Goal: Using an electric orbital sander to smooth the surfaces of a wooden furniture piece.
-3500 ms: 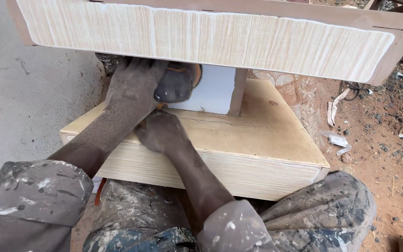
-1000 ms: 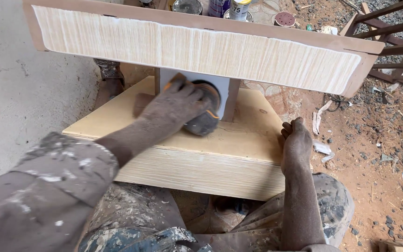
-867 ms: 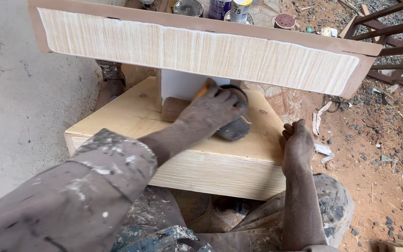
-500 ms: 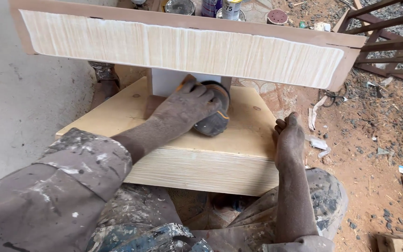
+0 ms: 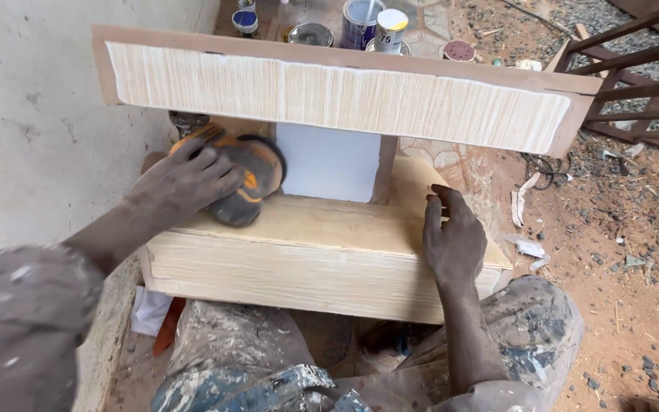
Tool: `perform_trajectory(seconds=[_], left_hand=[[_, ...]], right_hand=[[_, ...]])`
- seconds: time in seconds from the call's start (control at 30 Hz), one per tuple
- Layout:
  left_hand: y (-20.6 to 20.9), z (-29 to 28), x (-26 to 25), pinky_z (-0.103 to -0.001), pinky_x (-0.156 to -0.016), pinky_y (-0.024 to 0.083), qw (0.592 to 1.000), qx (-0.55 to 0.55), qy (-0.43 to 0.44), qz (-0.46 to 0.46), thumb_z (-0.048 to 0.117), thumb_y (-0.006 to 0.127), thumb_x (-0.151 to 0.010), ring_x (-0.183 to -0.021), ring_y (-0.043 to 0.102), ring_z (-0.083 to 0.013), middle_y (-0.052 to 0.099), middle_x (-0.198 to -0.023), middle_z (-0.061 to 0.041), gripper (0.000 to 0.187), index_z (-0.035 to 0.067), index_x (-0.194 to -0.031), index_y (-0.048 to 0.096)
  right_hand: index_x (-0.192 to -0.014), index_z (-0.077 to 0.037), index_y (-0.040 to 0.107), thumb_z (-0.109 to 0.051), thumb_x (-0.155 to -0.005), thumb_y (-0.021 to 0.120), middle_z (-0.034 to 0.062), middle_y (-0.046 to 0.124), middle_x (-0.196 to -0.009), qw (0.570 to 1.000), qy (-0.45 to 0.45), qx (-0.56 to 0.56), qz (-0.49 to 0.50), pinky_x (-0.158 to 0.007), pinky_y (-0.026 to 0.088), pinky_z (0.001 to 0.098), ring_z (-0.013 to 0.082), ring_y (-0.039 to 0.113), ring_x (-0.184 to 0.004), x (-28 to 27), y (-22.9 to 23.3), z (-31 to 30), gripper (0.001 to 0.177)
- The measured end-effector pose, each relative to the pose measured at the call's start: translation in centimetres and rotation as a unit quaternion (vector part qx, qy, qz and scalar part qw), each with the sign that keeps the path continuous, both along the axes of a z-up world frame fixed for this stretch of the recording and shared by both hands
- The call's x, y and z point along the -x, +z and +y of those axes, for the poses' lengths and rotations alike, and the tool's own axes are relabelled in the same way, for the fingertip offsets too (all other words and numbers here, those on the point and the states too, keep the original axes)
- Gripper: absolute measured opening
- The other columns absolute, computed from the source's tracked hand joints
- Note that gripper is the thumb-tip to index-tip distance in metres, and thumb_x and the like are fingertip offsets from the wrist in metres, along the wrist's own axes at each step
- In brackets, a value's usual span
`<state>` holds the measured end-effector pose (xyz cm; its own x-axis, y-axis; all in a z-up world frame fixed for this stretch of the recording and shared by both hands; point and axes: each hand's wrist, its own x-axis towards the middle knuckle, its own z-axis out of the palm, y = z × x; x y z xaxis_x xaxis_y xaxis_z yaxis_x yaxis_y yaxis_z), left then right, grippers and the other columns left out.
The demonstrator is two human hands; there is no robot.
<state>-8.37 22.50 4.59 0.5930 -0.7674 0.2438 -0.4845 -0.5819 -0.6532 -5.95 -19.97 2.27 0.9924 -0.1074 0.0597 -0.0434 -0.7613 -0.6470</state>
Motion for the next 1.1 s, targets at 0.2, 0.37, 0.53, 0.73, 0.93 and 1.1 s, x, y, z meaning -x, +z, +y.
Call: perform_trajectory(seconds=[0.2,0.37,0.53,0.73,0.93,1.1], left_hand=[[0.1,5.8,8.0,-0.049,-0.126,0.032,0.993,0.048,0.050,0.100,0.004,0.087,-0.048,-0.132,0.055,-0.0312,0.062,-0.141,-0.005,0.097,0.025,-0.136,0.051],[3.1,3.4,13.7,-0.049,-0.126,0.032,0.961,0.192,0.186,0.072,0.034,0.086,-0.058,-0.128,0.056,-0.0240,0.065,-0.135,-0.003,0.083,0.025,-0.133,0.051],[9.9,-4.5,12.1,-0.047,-0.096,0.045,0.788,0.501,0.358,0.014,0.031,0.090,-0.070,-0.105,0.053,-0.0294,0.054,-0.106,-0.011,0.077,0.004,-0.121,0.039],[13.5,-3.5,7.8,-0.044,-0.088,0.056,0.644,0.668,0.373,-0.017,0.016,0.088,-0.068,-0.099,0.068,-0.0273,0.060,-0.116,-0.012,0.083,0.006,-0.135,0.041],[14.3,-2.6,4.7,-0.050,-0.090,0.060,0.671,0.639,0.376,0.004,0.010,0.086,-0.071,-0.105,0.068,-0.0293,0.048,-0.129,-0.014,0.095,0.018,-0.146,0.028],[13.5,-3.9,4.2,-0.042,-0.078,0.063,0.718,0.594,0.362,0.017,0.041,0.091,-0.081,-0.097,0.068,-0.0241,0.046,-0.119,-0.011,0.091,0.017,-0.143,0.028]], right_hand=[[-0.130,-0.012,0.066,-0.035,-0.104,0.051,0.0015,0.078,-0.113,0.998,-0.031,-0.053,0.000,-0.072,0.058,0.0334,0.0161,0.073,-0.090,-0.4,0.0,0.6,0.038],[-0.145,0.005,0.042,-0.050,-0.086,0.046,0.0252,0.056,-0.135,0.786,-0.001,-0.617,0.045,-0.107,0.047,0.0478,0.0377,0.058,-0.121,-1.1,4.1,3.6,0.081],[-0.144,0.006,0.025,-0.039,-0.071,0.086,0.0269,0.039,-0.132,0.533,0.084,-0.842,0.033,-0.126,0.026,0.0582,0.0464,0.040,-0.136,-4.0,6.2,11.5,0.106],[-0.137,0.002,0.047,-0.038,-0.070,0.079,0.0168,0.064,-0.119,0.557,-0.040,-0.829,0.035,-0.105,0.061,0.0449,0.0288,0.069,-0.109,-5.8,5.1,16.7,0.084],[-0.141,0.005,0.039,-0.043,-0.066,0.080,0.0213,0.058,-0.128,0.604,-0.056,-0.794,0.026,-0.106,0.061,0.0455,0.0332,0.067,-0.118,-6.3,4.7,16.1,0.097],[-0.139,0.005,0.043,-0.045,-0.062,0.080,0.0203,0.063,-0.123,0.617,-0.064,-0.783,0.038,-0.106,0.061,0.0432,0.0309,0.070,-0.113,-5.8,5.0,16.0,0.099]])
